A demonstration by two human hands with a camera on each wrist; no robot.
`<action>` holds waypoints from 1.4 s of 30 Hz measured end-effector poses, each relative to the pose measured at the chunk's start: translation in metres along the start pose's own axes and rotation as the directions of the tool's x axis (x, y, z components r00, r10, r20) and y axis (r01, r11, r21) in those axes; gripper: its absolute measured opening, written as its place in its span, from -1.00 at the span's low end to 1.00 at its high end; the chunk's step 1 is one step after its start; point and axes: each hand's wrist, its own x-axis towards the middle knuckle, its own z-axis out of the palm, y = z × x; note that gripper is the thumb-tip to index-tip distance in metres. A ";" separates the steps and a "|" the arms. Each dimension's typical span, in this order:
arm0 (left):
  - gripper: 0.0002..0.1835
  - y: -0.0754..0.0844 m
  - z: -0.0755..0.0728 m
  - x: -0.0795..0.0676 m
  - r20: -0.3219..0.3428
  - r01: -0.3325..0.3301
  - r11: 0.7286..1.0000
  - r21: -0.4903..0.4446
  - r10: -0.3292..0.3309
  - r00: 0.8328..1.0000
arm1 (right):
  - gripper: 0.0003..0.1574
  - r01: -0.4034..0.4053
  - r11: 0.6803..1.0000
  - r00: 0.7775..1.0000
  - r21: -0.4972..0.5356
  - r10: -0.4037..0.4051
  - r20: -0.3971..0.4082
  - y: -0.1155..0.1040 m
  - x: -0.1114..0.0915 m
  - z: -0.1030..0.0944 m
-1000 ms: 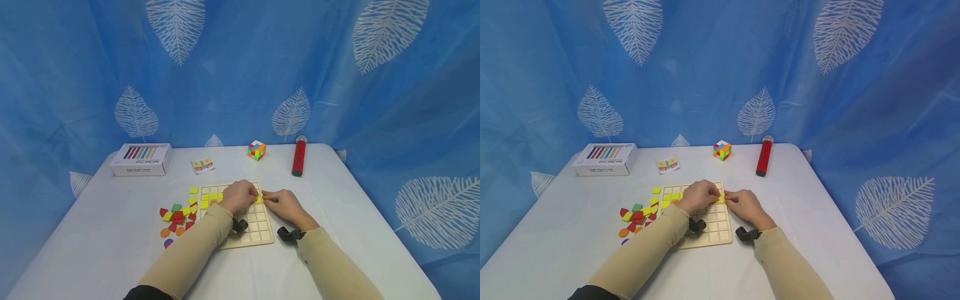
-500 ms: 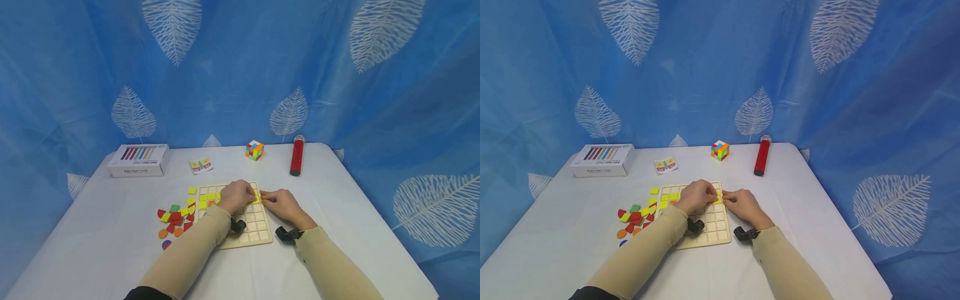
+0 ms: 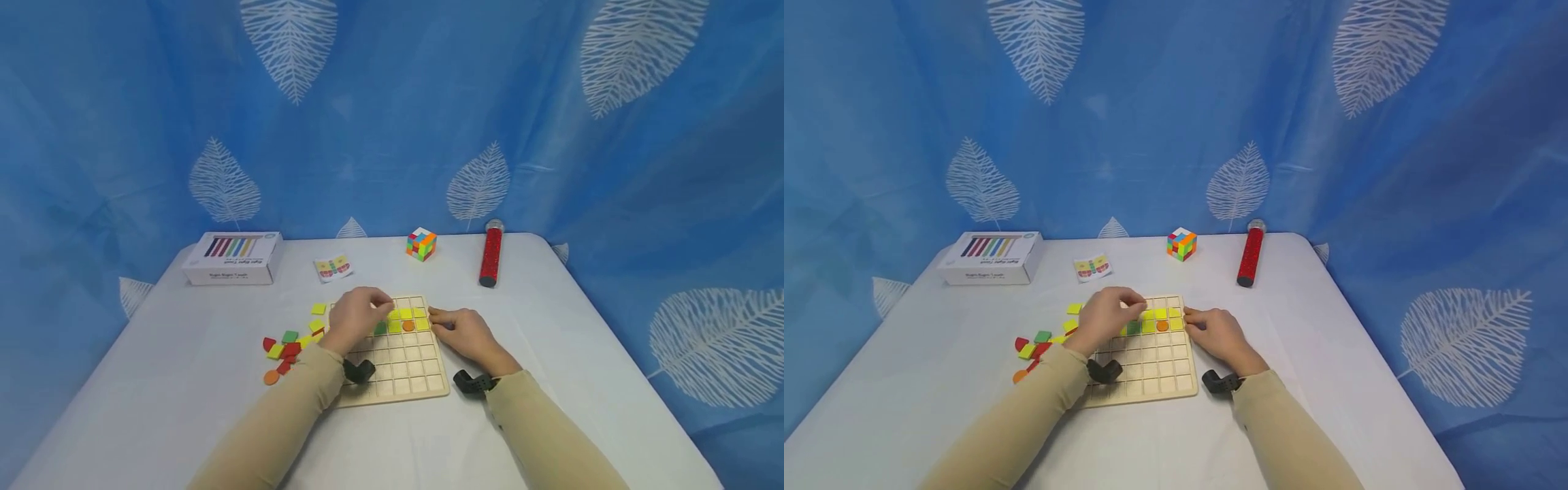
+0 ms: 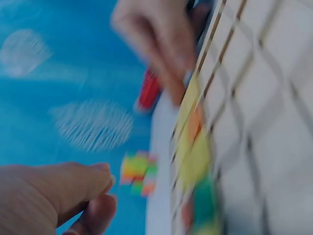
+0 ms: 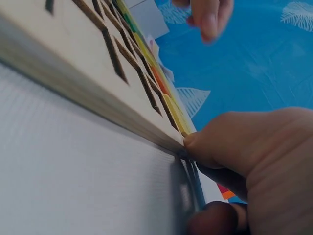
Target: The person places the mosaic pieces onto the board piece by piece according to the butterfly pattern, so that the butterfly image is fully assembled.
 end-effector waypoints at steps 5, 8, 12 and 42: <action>-0.78 -0.050 -0.048 -0.021 -0.075 0.138 0.989 -0.059 -0.142 0.987 | -0.55 -0.015 1.000 1.000 -0.022 0.014 -0.008 0.002 -0.003 -0.001; -0.73 -0.078 -0.066 -0.032 -0.067 0.245 0.963 -0.112 -0.253 0.965 | -0.55 -0.018 0.999 1.000 -0.040 0.017 -0.014 0.005 -0.006 -0.003; -0.68 -0.103 -0.064 -0.040 -0.048 0.317 0.941 -0.117 -0.324 0.945 | -0.54 -0.030 0.998 0.999 -0.058 0.029 -0.013 0.008 -0.009 -0.006; -0.64 -0.098 -0.060 -0.065 0.074 0.026 0.940 0.341 -0.054 0.996 | -0.52 -0.041 0.999 0.999 -0.035 0.042 0.030 -0.004 0.001 0.004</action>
